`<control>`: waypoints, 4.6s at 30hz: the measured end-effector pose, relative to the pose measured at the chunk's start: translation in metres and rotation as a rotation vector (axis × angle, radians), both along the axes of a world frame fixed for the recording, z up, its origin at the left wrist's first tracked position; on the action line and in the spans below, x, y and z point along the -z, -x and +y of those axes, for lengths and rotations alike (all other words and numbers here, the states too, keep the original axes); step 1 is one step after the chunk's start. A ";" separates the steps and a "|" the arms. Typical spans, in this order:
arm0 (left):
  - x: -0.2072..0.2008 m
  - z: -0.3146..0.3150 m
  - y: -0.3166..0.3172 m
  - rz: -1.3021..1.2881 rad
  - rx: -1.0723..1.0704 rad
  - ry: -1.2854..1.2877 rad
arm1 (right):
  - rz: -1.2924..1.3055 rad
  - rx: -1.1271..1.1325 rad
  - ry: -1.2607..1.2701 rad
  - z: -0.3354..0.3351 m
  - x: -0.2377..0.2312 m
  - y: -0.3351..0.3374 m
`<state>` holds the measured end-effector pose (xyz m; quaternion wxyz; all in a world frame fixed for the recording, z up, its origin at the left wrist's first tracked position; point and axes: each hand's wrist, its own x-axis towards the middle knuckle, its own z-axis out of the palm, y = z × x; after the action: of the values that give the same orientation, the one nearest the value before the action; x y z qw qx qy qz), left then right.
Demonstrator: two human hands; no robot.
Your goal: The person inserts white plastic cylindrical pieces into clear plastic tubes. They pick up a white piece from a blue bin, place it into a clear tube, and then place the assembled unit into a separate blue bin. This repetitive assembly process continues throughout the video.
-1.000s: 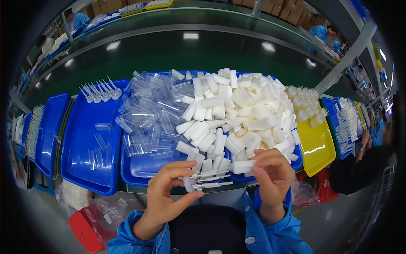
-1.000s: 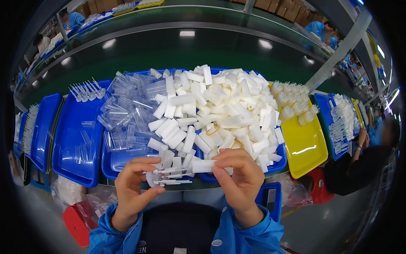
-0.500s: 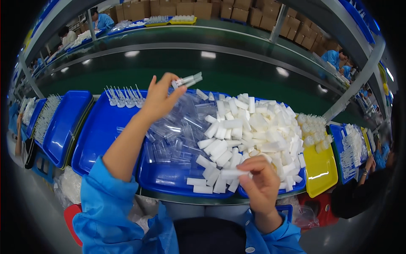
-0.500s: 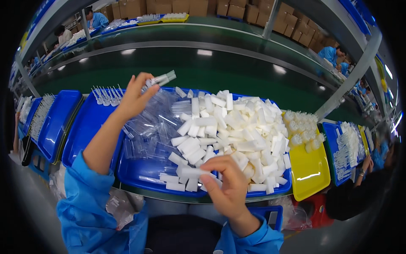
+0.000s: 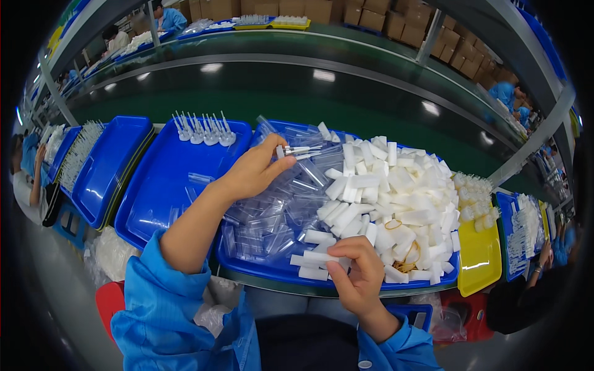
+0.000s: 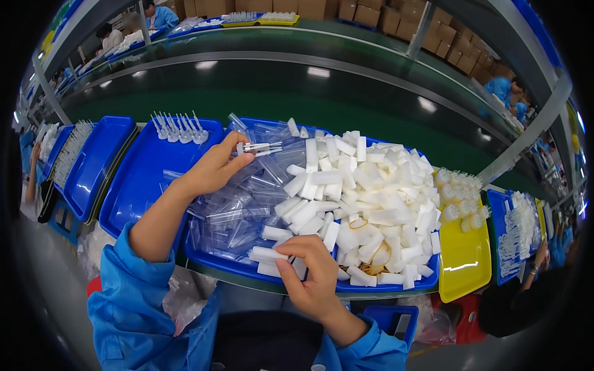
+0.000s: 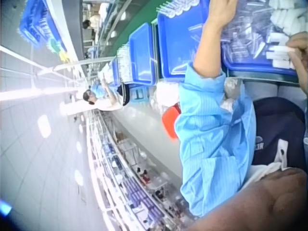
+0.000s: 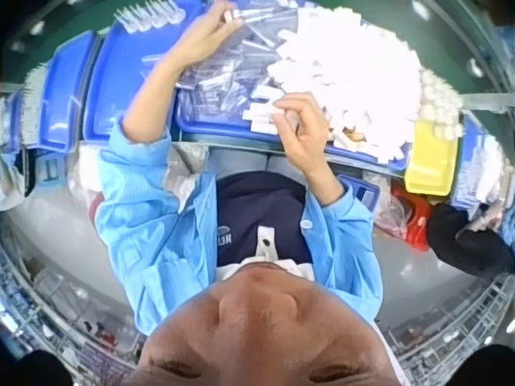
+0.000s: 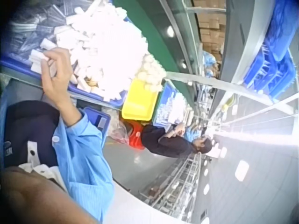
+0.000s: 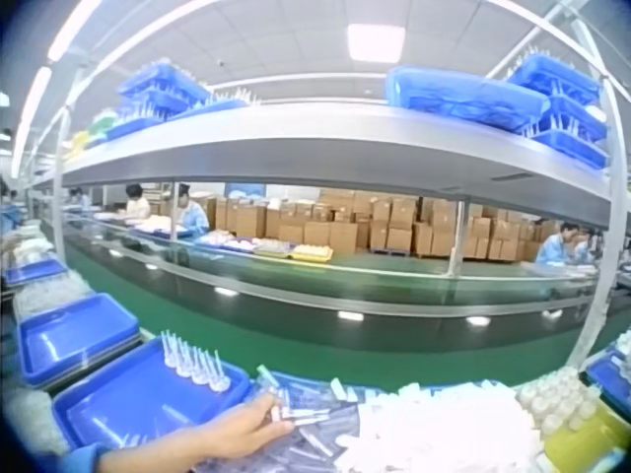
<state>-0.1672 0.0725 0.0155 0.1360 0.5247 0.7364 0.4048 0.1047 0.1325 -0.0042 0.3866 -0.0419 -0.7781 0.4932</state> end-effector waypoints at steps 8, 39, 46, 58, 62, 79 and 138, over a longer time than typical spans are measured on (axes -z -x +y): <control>-0.029 -0.005 -0.003 0.067 -0.080 -0.047 | 0.033 0.077 -0.003 0.000 0.003 0.003; -0.071 -0.067 -0.094 -0.483 0.178 -0.411 | 0.139 0.330 0.295 0.014 -0.012 -0.054; -0.002 -0.083 -0.172 -0.725 0.130 -0.557 | 0.137 0.312 0.404 0.016 -0.013 -0.065; 0.022 -0.077 -0.177 -0.604 0.066 -0.574 | 0.006 0.281 0.328 0.017 -0.010 -0.071; 0.026 -0.075 -0.177 -0.488 0.019 -0.530 | -0.006 0.292 0.312 0.019 -0.013 -0.070; 0.029 -0.080 -0.177 -0.395 -0.024 -0.496 | -0.036 0.320 0.201 0.018 -0.018 -0.068; 0.049 -0.121 -0.141 -0.538 -0.488 -0.964 | -0.437 0.448 -0.641 0.044 -0.052 -0.006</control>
<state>-0.0261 -0.0481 -0.0336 -0.0325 0.2222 0.5088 0.8311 0.1103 0.1768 0.0475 0.3037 -0.1905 -0.9269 0.1107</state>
